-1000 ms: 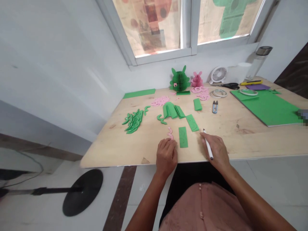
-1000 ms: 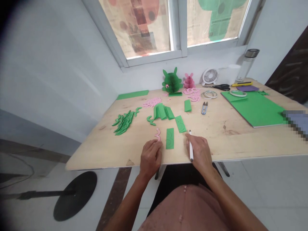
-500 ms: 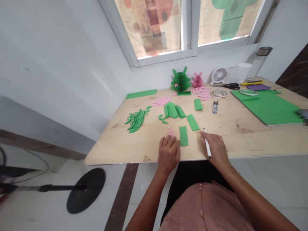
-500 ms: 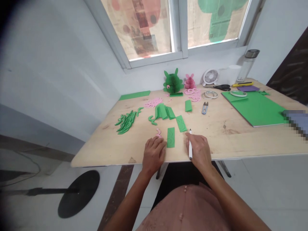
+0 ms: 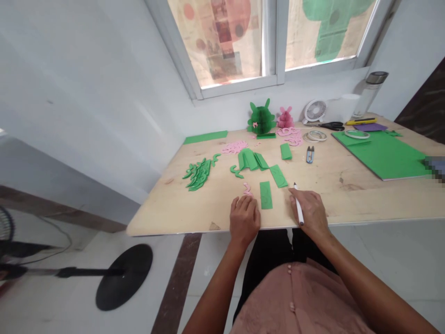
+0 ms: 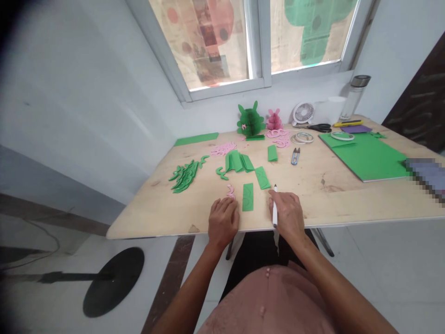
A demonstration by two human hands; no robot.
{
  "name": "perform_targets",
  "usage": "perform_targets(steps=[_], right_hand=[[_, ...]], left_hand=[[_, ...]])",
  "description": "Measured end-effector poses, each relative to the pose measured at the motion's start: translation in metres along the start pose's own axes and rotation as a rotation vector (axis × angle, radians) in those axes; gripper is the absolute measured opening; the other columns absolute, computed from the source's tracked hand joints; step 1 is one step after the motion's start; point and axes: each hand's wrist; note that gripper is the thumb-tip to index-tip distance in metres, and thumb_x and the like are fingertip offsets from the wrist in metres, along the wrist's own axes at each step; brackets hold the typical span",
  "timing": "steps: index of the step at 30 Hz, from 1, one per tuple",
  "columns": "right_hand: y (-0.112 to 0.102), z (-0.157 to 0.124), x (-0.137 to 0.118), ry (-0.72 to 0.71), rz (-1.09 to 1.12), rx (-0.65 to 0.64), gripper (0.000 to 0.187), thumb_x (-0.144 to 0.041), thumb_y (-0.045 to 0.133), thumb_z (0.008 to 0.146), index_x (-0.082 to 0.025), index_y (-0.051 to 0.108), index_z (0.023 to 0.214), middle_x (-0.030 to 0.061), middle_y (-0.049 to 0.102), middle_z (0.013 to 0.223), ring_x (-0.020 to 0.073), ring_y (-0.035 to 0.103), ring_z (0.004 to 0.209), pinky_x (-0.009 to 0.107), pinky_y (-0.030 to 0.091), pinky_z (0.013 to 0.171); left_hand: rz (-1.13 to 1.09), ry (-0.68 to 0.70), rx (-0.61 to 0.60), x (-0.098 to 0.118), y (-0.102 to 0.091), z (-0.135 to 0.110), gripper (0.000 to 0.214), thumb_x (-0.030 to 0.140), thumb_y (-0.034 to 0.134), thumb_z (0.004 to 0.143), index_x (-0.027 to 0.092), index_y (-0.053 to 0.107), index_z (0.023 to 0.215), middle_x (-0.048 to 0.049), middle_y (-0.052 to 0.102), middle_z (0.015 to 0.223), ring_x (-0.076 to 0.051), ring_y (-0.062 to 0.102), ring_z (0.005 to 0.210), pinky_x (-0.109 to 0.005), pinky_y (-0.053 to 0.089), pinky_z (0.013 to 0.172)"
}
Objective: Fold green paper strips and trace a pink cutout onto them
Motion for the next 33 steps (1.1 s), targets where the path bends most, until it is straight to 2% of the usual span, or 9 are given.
perform_targets(steps=[4, 10, 18, 33], right_hand=[[-0.0009, 0.0000, -0.0009, -0.005, -0.025, -0.013, 0.028, -0.018, 0.045, 0.093, -0.015, 0.060, 0.117, 0.0091, 0.071, 0.093, 0.0215, 0.063, 0.084, 0.038, 0.039, 0.087], [-0.0029, 0.0001, -0.0032, -0.012, -0.058, -0.018, 0.030, -0.018, 0.045, 0.093, -0.014, 0.059, 0.119, 0.0092, 0.070, 0.090, 0.0218, 0.062, 0.083, 0.038, 0.038, 0.087], [-0.0057, 0.0007, -0.0063, -0.040, -0.081, -0.034, 0.033, -0.015, 0.044, 0.092, -0.014, 0.057, 0.123, 0.0100, 0.070, 0.090, 0.0229, 0.062, 0.085, 0.039, 0.038, 0.087], [-0.0061, 0.0005, -0.0058, -0.082, -0.105, -0.018, 0.030, -0.013, 0.042, 0.091, -0.012, 0.060, 0.116, 0.0107, 0.070, 0.088, 0.0227, 0.061, 0.081, 0.038, 0.037, 0.084]], left_hand=[[0.001, 0.003, -0.009, 0.0005, 0.0003, 0.0008, 0.016, 0.013, 0.049, 0.084, 0.019, 0.061, 0.093, -0.0091, 0.068, 0.104, -0.024, 0.061, 0.101, -0.042, 0.041, 0.098], [0.008, 0.005, -0.020, 0.0018, 0.0009, 0.0028, 0.017, 0.013, 0.049, 0.083, 0.019, 0.061, 0.094, -0.0116, 0.066, 0.110, -0.027, 0.057, 0.109, -0.045, 0.042, 0.097], [-0.004, 0.025, -0.026, 0.0026, 0.0007, 0.0040, 0.017, 0.012, 0.049, 0.083, 0.020, 0.061, 0.093, -0.0097, 0.067, 0.104, -0.026, 0.060, 0.104, -0.043, 0.044, 0.094], [-0.013, 0.092, 0.018, 0.0013, 0.0010, 0.0025, 0.017, 0.012, 0.051, 0.085, 0.020, 0.062, 0.094, -0.0075, 0.069, 0.105, -0.024, 0.060, 0.105, -0.041, 0.047, 0.093]])
Point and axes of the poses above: each hand's wrist, its own z-axis towards the middle knuckle, its own y-axis out of the palm, x = y × z
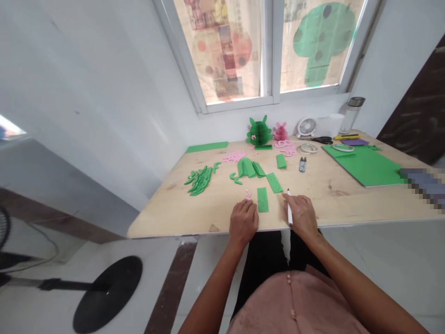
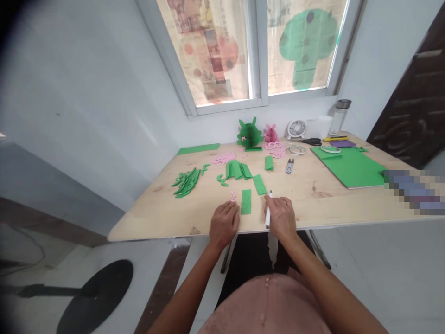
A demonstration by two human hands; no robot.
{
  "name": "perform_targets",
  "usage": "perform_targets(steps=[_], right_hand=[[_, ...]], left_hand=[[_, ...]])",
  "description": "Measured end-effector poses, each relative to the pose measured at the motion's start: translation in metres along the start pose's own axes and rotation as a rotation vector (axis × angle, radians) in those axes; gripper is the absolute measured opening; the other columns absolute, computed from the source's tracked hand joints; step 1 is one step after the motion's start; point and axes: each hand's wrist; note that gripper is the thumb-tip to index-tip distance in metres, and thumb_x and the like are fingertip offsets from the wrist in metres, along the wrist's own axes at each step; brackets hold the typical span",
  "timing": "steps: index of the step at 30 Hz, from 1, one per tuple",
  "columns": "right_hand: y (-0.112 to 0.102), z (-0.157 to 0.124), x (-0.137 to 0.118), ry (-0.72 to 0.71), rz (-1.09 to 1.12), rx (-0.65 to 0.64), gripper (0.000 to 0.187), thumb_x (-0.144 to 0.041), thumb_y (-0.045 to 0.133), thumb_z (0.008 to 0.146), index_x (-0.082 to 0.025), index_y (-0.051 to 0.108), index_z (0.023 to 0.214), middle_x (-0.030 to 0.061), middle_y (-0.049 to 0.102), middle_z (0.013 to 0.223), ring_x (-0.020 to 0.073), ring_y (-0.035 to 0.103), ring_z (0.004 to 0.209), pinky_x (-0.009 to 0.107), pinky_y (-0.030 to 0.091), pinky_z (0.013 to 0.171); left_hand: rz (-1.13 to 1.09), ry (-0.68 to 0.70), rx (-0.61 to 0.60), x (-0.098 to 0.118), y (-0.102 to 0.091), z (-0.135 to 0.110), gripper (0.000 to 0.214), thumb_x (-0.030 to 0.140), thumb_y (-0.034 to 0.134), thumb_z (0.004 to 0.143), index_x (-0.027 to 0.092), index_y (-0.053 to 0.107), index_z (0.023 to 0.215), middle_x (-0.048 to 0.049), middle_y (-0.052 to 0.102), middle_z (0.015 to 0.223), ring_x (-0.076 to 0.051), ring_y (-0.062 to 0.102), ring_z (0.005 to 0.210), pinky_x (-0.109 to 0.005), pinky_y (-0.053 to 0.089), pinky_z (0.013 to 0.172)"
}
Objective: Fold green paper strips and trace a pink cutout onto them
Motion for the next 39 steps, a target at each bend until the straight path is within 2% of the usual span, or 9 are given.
perform_targets(steps=[13, 19, 21, 27, 32, 39], right_hand=[[0.001, -0.003, 0.000, 0.040, 0.019, 0.008, 0.031, -0.012, 0.044, 0.090, -0.014, 0.060, 0.117, 0.0103, 0.071, 0.089, 0.0232, 0.063, 0.083, 0.040, 0.039, 0.084], [0.002, -0.005, 0.000, 0.044, 0.052, -0.018, 0.030, -0.012, 0.046, 0.089, -0.014, 0.060, 0.116, 0.0101, 0.071, 0.091, 0.0237, 0.063, 0.087, 0.040, 0.040, 0.085], [0.003, -0.006, 0.001, 0.050, 0.064, -0.023, 0.032, -0.013, 0.046, 0.090, -0.015, 0.059, 0.119, 0.0094, 0.071, 0.091, 0.0239, 0.063, 0.087, 0.041, 0.040, 0.085], [0.007, -0.007, 0.003, 0.066, 0.127, -0.016, 0.036, -0.012, 0.044, 0.090, -0.018, 0.056, 0.124, 0.0069, 0.069, 0.087, 0.0228, 0.064, 0.085, 0.042, 0.041, 0.088], [0.005, -0.005, 0.001, 0.064, 0.144, 0.011, 0.036, -0.013, 0.044, 0.092, -0.019, 0.054, 0.125, 0.0076, 0.070, 0.093, 0.0218, 0.065, 0.087, 0.042, 0.041, 0.089], [0.006, -0.005, 0.002, 0.072, 0.158, 0.028, 0.034, -0.012, 0.045, 0.092, -0.020, 0.055, 0.123, 0.0078, 0.071, 0.095, 0.0216, 0.066, 0.089, 0.044, 0.043, 0.090]], left_hand=[[-0.025, 0.006, 0.024, -0.001, 0.000, -0.003, 0.018, 0.012, 0.050, 0.085, 0.021, 0.064, 0.094, -0.0082, 0.070, 0.104, -0.025, 0.061, 0.106, -0.043, 0.048, 0.092], [-0.061, 0.001, 0.010, -0.003, -0.003, -0.006, 0.020, 0.014, 0.049, 0.088, 0.020, 0.064, 0.099, -0.0076, 0.069, 0.109, -0.024, 0.059, 0.111, -0.043, 0.045, 0.098], [-0.074, 0.008, -0.015, -0.005, -0.005, -0.006, 0.022, 0.016, 0.048, 0.088, 0.021, 0.064, 0.102, -0.0072, 0.068, 0.112, -0.024, 0.058, 0.115, -0.044, 0.043, 0.100], [-0.043, 0.081, -0.204, -0.013, -0.011, 0.003, 0.032, 0.027, 0.053, 0.089, 0.025, 0.060, 0.120, -0.0078, 0.061, 0.129, -0.027, 0.050, 0.125, -0.050, 0.035, 0.106], [0.005, 0.151, -0.272, -0.019, -0.007, 0.020, 0.028, 0.030, 0.056, 0.088, 0.029, 0.063, 0.116, -0.0061, 0.059, 0.131, -0.028, 0.047, 0.128, -0.052, 0.032, 0.106], [0.044, 0.214, -0.301, -0.021, 0.002, 0.045, 0.020, 0.028, 0.061, 0.086, 0.028, 0.065, 0.106, -0.0059, 0.065, 0.120, -0.028, 0.052, 0.122, -0.055, 0.029, 0.109]])
Point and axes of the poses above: each hand's wrist, its own z-axis towards the middle knuckle, its own y-axis out of the palm, x = y × z
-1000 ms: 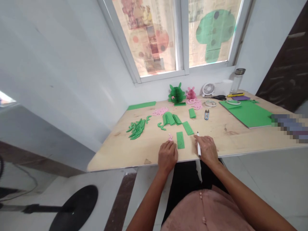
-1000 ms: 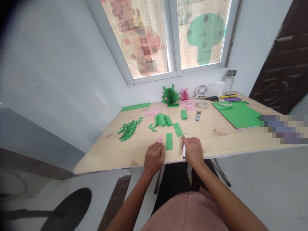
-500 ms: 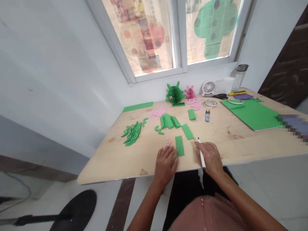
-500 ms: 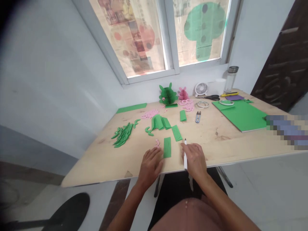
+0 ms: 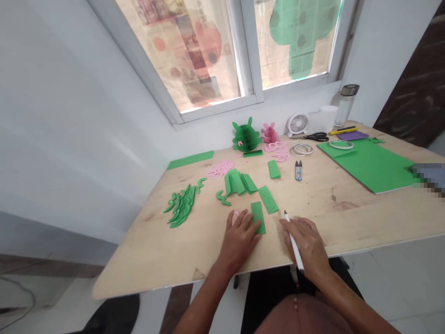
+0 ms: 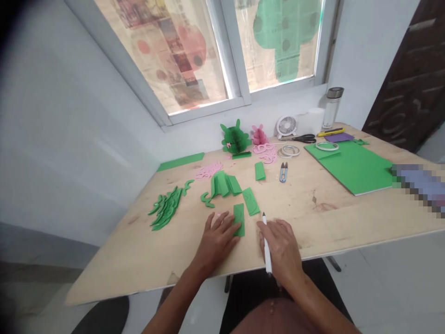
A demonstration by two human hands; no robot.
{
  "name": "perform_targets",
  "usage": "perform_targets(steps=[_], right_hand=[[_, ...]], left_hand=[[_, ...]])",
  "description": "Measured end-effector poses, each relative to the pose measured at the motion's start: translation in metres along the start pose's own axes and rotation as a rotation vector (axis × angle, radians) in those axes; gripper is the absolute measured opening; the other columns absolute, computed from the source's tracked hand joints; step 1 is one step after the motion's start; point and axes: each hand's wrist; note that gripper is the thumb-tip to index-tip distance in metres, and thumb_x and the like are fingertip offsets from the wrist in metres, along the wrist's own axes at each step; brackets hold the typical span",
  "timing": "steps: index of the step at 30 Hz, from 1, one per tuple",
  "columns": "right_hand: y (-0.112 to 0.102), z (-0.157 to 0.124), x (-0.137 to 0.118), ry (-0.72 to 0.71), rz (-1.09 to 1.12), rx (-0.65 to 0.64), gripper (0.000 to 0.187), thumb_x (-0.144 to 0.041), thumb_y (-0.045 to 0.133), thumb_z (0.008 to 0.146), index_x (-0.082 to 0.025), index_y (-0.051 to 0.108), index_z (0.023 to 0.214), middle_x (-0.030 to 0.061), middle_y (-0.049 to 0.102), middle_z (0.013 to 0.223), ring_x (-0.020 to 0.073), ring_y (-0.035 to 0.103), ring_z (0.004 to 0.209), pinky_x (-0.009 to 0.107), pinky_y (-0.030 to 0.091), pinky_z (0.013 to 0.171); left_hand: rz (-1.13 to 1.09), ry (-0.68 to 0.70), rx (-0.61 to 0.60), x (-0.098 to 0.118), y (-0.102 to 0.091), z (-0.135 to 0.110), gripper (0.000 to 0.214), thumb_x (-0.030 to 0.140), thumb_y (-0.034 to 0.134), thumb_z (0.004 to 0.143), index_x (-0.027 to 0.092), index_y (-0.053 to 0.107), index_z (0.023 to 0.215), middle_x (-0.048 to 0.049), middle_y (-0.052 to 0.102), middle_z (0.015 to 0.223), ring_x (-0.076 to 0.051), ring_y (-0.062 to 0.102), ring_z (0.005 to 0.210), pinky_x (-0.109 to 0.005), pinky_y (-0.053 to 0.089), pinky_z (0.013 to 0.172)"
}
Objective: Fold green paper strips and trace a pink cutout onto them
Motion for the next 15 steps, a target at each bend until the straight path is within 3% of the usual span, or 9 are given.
perform_targets(steps=[6, 12, 15], right_hand=[[0.003, -0.003, 0.003, 0.006, 0.022, -0.016, 0.028, -0.013, 0.046, 0.092, -0.018, 0.059, 0.116, 0.0090, 0.071, 0.096, 0.0218, 0.066, 0.091, 0.044, 0.043, 0.091], [0.003, -0.002, 0.003, 0.012, 0.035, -0.012, 0.031, -0.012, 0.045, 0.091, -0.017, 0.057, 0.119, 0.0087, 0.071, 0.095, 0.0209, 0.066, 0.089, 0.044, 0.043, 0.092], [0.003, -0.001, 0.003, 0.005, 0.031, 0.004, 0.034, -0.011, 0.046, 0.091, -0.017, 0.056, 0.123, 0.0083, 0.071, 0.094, 0.0203, 0.067, 0.088, 0.043, 0.043, 0.091]], left_hand=[[0.007, 0.025, 0.072, -0.001, 0.008, 0.007, 0.013, 0.025, 0.053, 0.091, 0.023, 0.065, 0.097, -0.0060, 0.069, 0.108, -0.023, 0.060, 0.111, -0.052, 0.030, 0.110], [0.006, 0.077, 0.179, -0.002, 0.012, 0.007, 0.020, 0.013, 0.045, 0.093, 0.019, 0.063, 0.087, -0.0036, 0.071, 0.089, -0.016, 0.067, 0.087, -0.044, 0.038, 0.106], [-0.021, 0.034, 0.228, -0.002, 0.012, 0.009, 0.022, 0.011, 0.043, 0.093, 0.018, 0.061, 0.082, -0.0022, 0.070, 0.081, -0.014, 0.066, 0.079, -0.041, 0.041, 0.102]])
Point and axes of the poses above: each hand's wrist, its own z-axis towards the middle knuckle, its own y-axis out of the palm, x = y × z
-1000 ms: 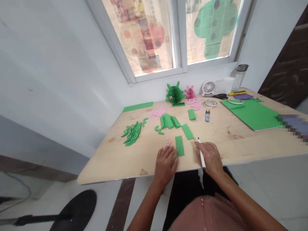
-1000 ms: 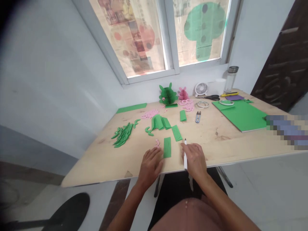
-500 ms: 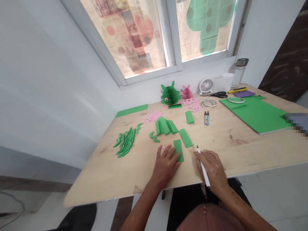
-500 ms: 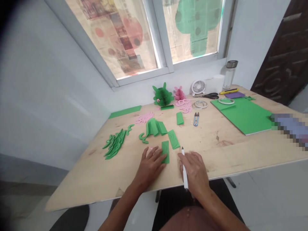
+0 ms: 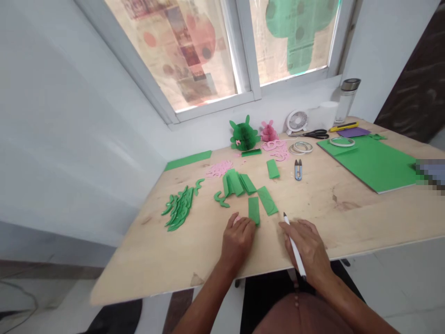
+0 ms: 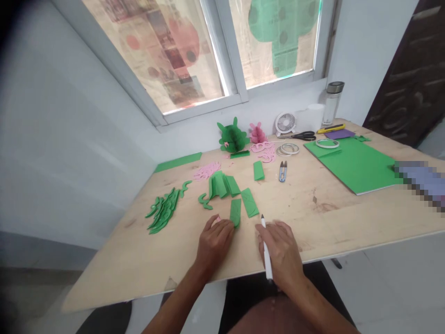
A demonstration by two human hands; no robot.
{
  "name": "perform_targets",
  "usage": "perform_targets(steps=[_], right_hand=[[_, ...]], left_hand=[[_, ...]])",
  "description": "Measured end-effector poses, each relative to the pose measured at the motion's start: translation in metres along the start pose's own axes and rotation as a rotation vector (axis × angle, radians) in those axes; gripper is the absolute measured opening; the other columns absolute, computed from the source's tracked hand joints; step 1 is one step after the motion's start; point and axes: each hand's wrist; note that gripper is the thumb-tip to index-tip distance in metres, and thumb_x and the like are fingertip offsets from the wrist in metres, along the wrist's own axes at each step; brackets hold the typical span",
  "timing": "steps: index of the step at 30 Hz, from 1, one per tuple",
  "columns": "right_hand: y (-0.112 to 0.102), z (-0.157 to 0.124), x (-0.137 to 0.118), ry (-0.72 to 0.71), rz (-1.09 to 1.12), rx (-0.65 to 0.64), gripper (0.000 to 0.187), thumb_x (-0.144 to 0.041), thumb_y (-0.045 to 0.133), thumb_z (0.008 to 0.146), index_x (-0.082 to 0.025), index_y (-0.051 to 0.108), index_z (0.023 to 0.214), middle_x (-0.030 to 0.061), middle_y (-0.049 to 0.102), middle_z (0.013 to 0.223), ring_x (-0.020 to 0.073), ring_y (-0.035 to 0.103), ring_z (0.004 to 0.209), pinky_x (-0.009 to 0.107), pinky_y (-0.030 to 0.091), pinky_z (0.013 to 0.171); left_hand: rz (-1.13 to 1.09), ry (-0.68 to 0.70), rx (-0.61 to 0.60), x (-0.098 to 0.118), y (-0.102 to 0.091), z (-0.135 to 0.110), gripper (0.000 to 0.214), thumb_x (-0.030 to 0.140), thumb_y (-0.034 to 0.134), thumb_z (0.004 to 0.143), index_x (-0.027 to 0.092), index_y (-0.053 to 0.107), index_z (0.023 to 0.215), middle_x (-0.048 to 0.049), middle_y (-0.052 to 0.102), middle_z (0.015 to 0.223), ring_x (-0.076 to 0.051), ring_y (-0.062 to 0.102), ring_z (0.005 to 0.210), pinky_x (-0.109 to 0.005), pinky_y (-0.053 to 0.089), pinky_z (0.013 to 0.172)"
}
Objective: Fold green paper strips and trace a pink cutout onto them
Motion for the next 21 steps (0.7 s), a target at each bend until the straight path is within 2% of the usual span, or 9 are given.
perform_targets(steps=[4, 8, 13, 18, 21], right_hand=[[0.001, -0.001, 0.000, 0.012, 0.006, 0.010, 0.034, -0.011, 0.047, 0.090, -0.018, 0.056, 0.122, 0.0077, 0.071, 0.095, 0.0200, 0.067, 0.088, 0.043, 0.044, 0.091], [0.002, -0.002, 0.001, 0.015, 0.010, 0.010, 0.031, -0.010, 0.047, 0.090, -0.018, 0.058, 0.118, 0.0073, 0.071, 0.094, 0.0196, 0.067, 0.087, 0.043, 0.044, 0.092], [0.000, -0.001, -0.001, 0.026, 0.012, 0.018, 0.029, -0.011, 0.047, 0.090, -0.017, 0.059, 0.116, 0.0076, 0.071, 0.095, 0.0193, 0.067, 0.088, 0.043, 0.044, 0.092], [-0.001, 0.000, -0.001, 0.007, 0.005, 0.037, 0.034, -0.009, 0.046, 0.090, -0.017, 0.057, 0.121, 0.0079, 0.072, 0.096, 0.0202, 0.068, 0.089, 0.044, 0.045, 0.091], [-0.001, 0.000, -0.001, 0.006, -0.004, 0.044, 0.036, -0.010, 0.046, 0.090, -0.018, 0.057, 0.123, 0.0081, 0.072, 0.097, 0.0199, 0.068, 0.088, 0.043, 0.045, 0.091]], left_hand=[[-0.059, -0.147, 0.083, -0.002, 0.001, 0.002, 0.021, 0.013, 0.044, 0.091, 0.019, 0.061, 0.079, -0.0004, 0.068, 0.072, -0.013, 0.064, 0.069, -0.038, 0.046, 0.095], [-0.099, -0.272, 0.194, -0.002, -0.002, 0.004, 0.020, 0.015, 0.045, 0.089, 0.019, 0.064, 0.083, -0.0020, 0.069, 0.071, -0.016, 0.065, 0.070, -0.036, 0.050, 0.087], [-0.120, -0.365, 0.241, 0.008, -0.001, 0.014, 0.021, 0.016, 0.044, 0.090, 0.018, 0.064, 0.085, -0.0037, 0.069, 0.073, -0.017, 0.064, 0.071, -0.033, 0.052, 0.079], [-0.143, -0.339, 0.176, 0.027, 0.014, 0.030, 0.020, 0.013, 0.047, 0.088, 0.019, 0.063, 0.078, -0.0015, 0.068, 0.070, -0.016, 0.064, 0.068, -0.036, 0.049, 0.087], [-0.172, -0.284, 0.028, 0.035, 0.021, 0.034, 0.015, 0.011, 0.051, 0.086, 0.020, 0.063, 0.084, -0.0016, 0.072, 0.079, -0.018, 0.067, 0.075, -0.043, 0.044, 0.094]])
Point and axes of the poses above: each hand's wrist, its own z-axis towards the middle knuckle, its own y-axis out of the palm, x = y × z
